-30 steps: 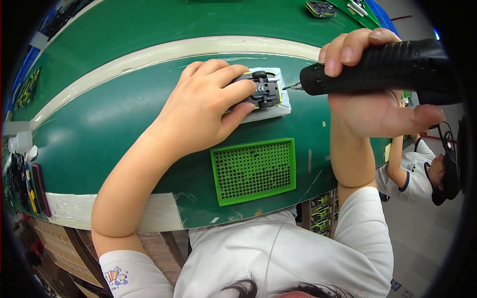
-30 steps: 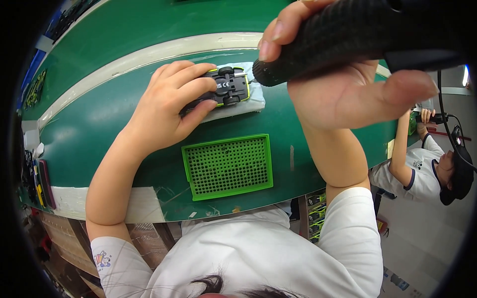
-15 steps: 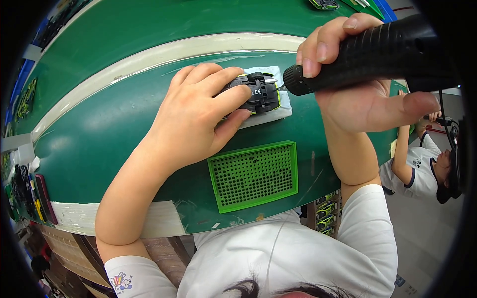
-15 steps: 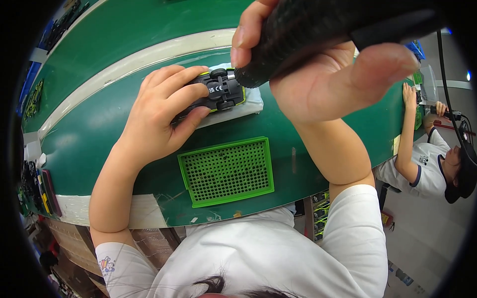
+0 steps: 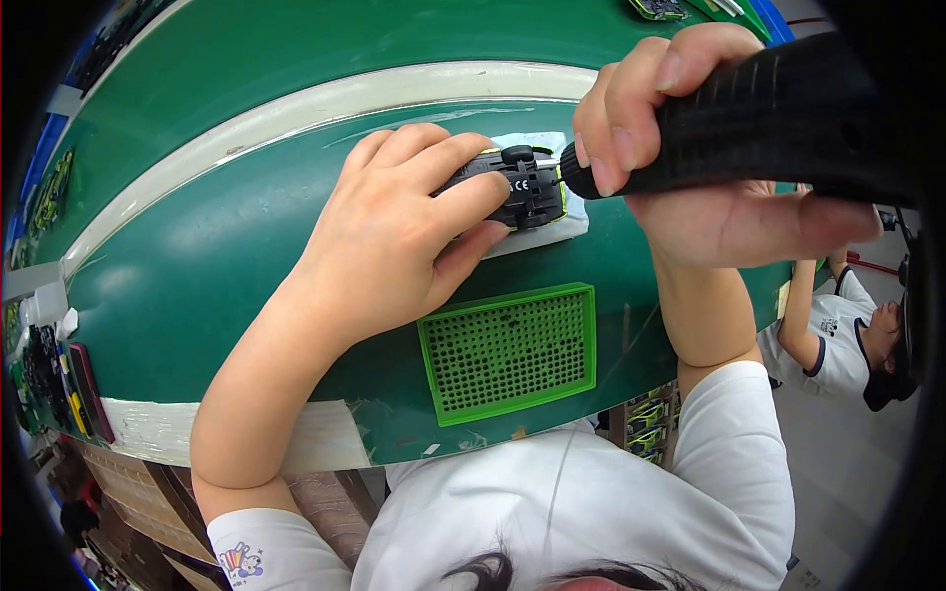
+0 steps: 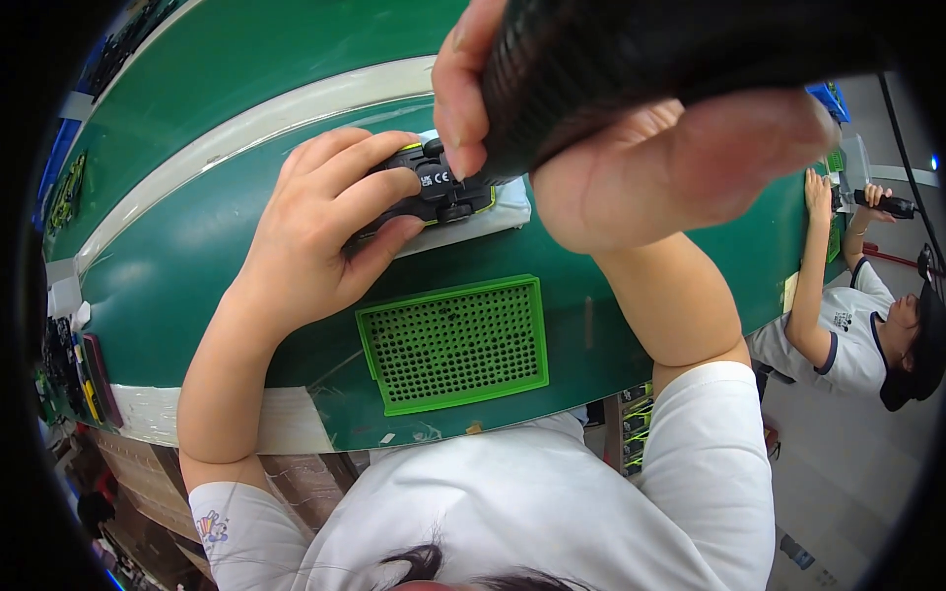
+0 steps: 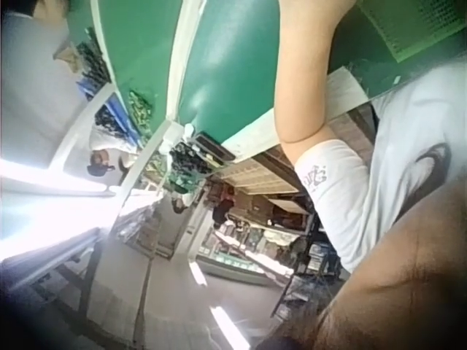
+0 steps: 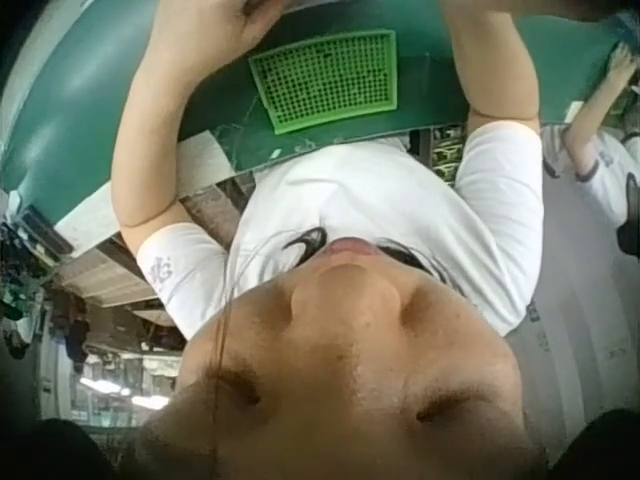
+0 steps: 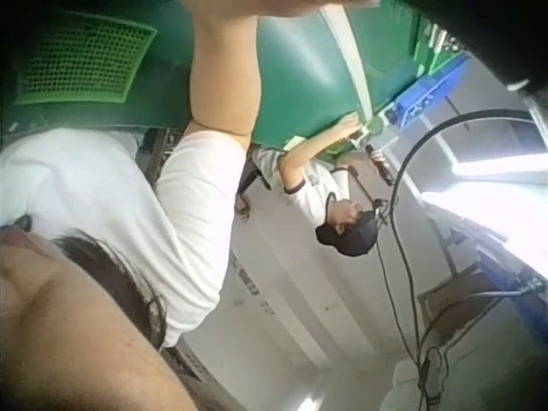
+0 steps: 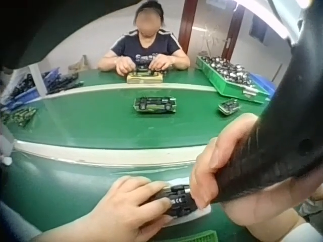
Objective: The person takes toy cars from a conveyor line, fastens screws into their undersides using an electric screwdriver, and places the assembled toy cars into a partitioned tray.
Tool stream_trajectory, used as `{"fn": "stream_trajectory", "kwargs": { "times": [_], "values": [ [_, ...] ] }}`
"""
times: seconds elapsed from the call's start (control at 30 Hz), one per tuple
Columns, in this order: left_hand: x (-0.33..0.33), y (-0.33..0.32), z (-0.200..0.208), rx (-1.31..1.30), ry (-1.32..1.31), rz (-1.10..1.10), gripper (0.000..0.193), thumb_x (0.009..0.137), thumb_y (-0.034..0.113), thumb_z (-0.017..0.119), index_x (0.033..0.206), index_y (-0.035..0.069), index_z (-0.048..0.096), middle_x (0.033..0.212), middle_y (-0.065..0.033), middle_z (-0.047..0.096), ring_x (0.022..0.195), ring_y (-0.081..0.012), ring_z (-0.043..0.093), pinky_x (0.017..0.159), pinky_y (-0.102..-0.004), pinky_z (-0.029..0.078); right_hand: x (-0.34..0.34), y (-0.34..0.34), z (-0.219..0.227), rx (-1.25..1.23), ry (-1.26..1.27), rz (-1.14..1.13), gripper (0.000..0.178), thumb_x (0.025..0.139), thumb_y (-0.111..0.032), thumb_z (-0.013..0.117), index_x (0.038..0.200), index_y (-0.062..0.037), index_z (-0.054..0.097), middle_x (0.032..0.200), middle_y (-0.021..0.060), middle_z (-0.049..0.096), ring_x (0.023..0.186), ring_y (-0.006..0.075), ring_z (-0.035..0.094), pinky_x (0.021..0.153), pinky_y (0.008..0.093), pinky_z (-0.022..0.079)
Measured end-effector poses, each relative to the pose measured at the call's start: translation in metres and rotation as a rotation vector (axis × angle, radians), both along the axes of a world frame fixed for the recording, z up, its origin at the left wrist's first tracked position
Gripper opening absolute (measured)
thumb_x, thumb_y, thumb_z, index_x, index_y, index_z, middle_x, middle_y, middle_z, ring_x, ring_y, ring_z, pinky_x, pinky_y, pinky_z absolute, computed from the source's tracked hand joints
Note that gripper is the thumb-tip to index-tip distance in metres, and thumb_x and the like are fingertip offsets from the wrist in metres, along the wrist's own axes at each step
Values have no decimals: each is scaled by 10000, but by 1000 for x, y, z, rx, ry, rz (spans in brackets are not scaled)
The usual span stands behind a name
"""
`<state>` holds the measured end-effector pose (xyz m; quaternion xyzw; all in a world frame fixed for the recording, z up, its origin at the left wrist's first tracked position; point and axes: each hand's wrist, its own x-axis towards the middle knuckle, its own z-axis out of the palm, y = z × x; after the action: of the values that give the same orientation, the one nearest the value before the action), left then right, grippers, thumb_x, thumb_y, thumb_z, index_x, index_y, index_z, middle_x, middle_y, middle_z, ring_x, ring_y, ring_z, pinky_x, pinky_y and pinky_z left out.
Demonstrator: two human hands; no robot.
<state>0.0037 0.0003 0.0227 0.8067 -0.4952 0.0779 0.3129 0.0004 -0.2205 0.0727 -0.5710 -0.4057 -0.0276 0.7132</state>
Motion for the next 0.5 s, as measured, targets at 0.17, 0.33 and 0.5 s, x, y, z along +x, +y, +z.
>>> {"fn": "stream_trajectory", "kwargs": {
  "times": [0.17,0.33,0.5],
  "values": [
    [-2,-2,0,-17,-5,-13,251,765,125,726,984,63,622,1179,-106,604,1074,-330,551,939,-437,420,-4,-10,0,-91,-97,-22,1042,631,-960,390,1092,-31,486,780,88,565,579,173,539,518,300,447],
    [-1,1,-7,-22,-9,-11,241,797,150,706,1008,73,617,1165,-103,607,1065,-318,553,939,-430,416,-16,-10,-21,86,97,-203,1019,663,-951,365,1081,-31,503,794,95,570,596,188,554,532,307,450],
    [1,0,-9,-37,-16,3,233,819,167,692,1020,75,618,1147,-109,617,1063,-307,558,929,-423,422,-15,-1,3,-92,-156,-73,1036,666,-928,423,1170,-27,515,856,92,565,676,180,554,615,325,440]
  ]
}}
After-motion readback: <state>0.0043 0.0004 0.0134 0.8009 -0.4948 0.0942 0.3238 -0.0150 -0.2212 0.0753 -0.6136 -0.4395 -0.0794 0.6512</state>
